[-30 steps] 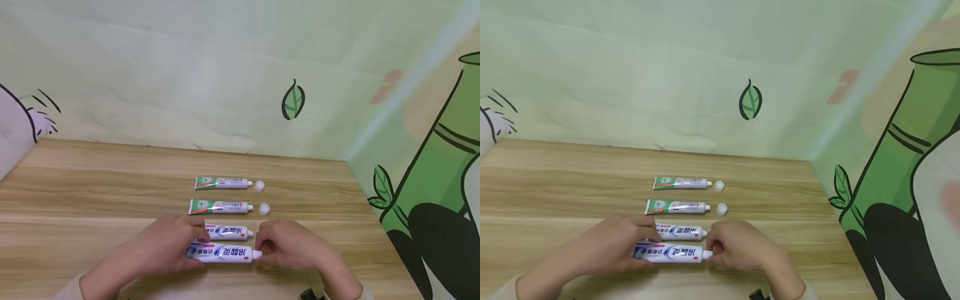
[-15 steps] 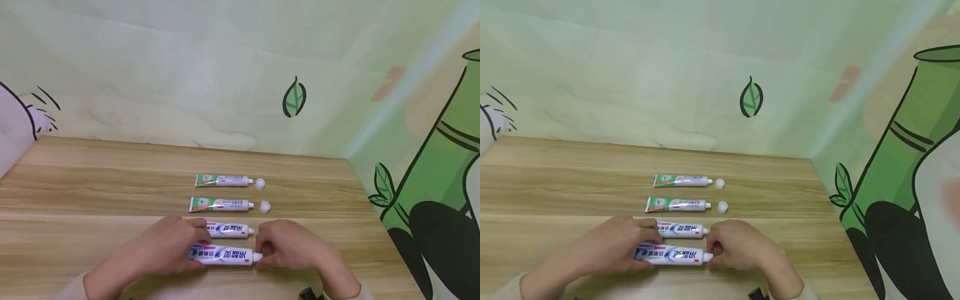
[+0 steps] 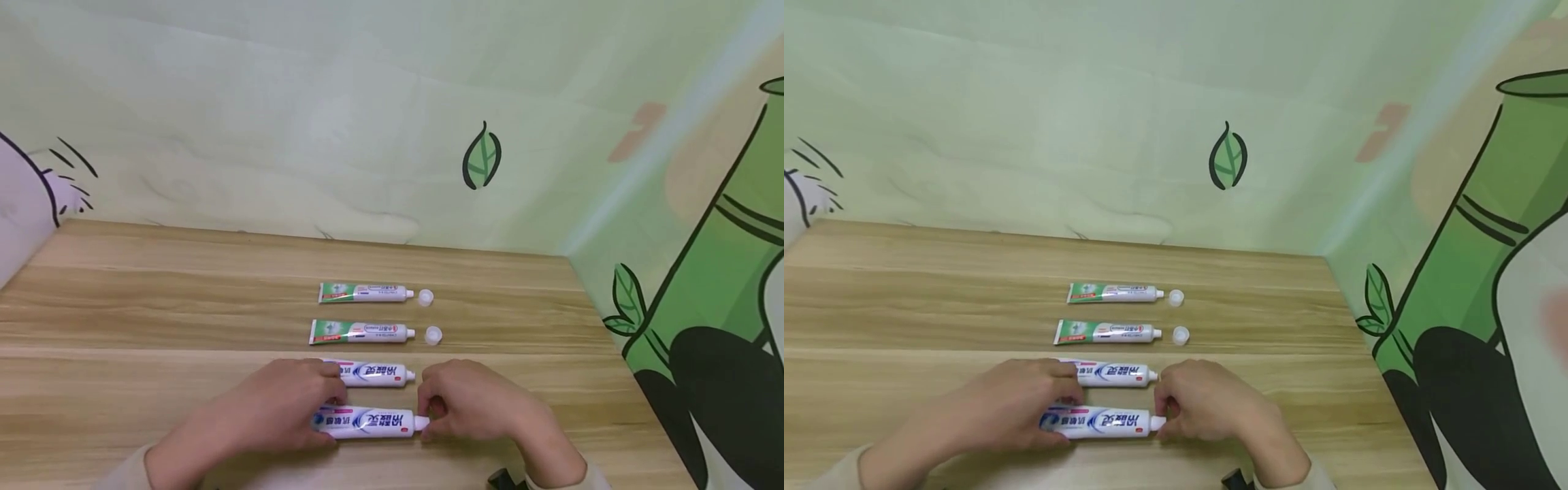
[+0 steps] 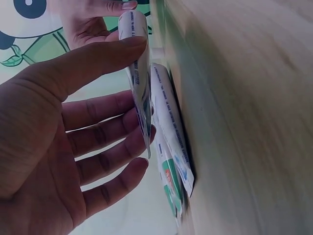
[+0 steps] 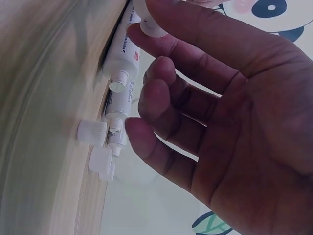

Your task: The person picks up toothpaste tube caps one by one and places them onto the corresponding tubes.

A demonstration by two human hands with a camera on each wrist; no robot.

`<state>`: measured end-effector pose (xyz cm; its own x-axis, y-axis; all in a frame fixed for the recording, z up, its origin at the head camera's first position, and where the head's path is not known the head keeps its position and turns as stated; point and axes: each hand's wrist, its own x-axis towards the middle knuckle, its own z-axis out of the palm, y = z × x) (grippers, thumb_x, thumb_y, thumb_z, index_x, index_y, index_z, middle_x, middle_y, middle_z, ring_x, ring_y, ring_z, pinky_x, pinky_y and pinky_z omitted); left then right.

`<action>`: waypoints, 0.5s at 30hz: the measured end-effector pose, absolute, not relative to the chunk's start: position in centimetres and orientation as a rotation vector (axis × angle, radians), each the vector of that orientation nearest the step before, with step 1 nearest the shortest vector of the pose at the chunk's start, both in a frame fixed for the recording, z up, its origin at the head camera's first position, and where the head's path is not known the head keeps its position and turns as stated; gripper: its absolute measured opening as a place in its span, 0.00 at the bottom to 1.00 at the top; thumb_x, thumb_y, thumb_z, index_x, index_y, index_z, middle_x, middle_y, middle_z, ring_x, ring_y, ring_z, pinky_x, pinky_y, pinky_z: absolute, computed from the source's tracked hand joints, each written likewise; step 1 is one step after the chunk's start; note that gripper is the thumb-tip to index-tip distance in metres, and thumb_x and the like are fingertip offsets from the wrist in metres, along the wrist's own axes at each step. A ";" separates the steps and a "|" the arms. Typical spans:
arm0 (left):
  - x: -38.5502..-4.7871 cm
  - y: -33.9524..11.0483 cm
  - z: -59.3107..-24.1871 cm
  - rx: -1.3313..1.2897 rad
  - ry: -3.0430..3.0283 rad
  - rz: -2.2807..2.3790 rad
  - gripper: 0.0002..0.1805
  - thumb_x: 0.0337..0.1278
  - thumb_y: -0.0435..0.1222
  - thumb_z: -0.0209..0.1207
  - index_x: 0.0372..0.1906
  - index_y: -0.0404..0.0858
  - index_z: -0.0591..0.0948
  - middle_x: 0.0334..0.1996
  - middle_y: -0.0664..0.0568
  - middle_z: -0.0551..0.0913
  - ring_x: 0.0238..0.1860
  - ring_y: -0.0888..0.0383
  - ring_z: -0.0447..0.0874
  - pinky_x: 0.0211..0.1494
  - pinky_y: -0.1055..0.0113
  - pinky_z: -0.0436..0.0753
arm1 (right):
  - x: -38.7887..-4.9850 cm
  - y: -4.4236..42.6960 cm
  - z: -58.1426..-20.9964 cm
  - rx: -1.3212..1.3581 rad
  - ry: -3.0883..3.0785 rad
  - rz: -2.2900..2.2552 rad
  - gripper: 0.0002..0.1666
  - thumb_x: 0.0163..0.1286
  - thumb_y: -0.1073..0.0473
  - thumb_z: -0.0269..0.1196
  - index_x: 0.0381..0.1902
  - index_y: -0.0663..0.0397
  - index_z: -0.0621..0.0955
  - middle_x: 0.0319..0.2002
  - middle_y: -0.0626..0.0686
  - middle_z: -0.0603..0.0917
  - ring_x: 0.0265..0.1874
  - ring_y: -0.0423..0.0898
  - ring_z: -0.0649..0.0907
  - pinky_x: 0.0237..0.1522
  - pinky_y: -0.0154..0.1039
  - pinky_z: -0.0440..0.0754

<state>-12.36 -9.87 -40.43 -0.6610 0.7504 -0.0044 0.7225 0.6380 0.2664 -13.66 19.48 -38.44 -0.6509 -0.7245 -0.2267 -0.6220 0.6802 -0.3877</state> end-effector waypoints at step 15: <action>-11.9 -9.1 -41.5 1.147 2.682 0.284 0.23 0.42 0.56 0.77 0.41 0.49 0.87 0.36 0.62 0.83 0.33 0.65 0.78 0.39 0.63 0.82 | -13.3 19.0 -39.2 -1.010 2.528 -0.339 0.12 0.52 0.49 0.80 0.25 0.35 0.84 0.24 0.35 0.75 0.25 0.32 0.71 0.31 0.30 0.71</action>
<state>-11.89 -9.09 -41.54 -0.6752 0.7284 -0.1163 0.6879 0.6787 0.2572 -13.34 19.02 -39.25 -0.6611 -0.6999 -0.2702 -0.6038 0.7101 -0.3621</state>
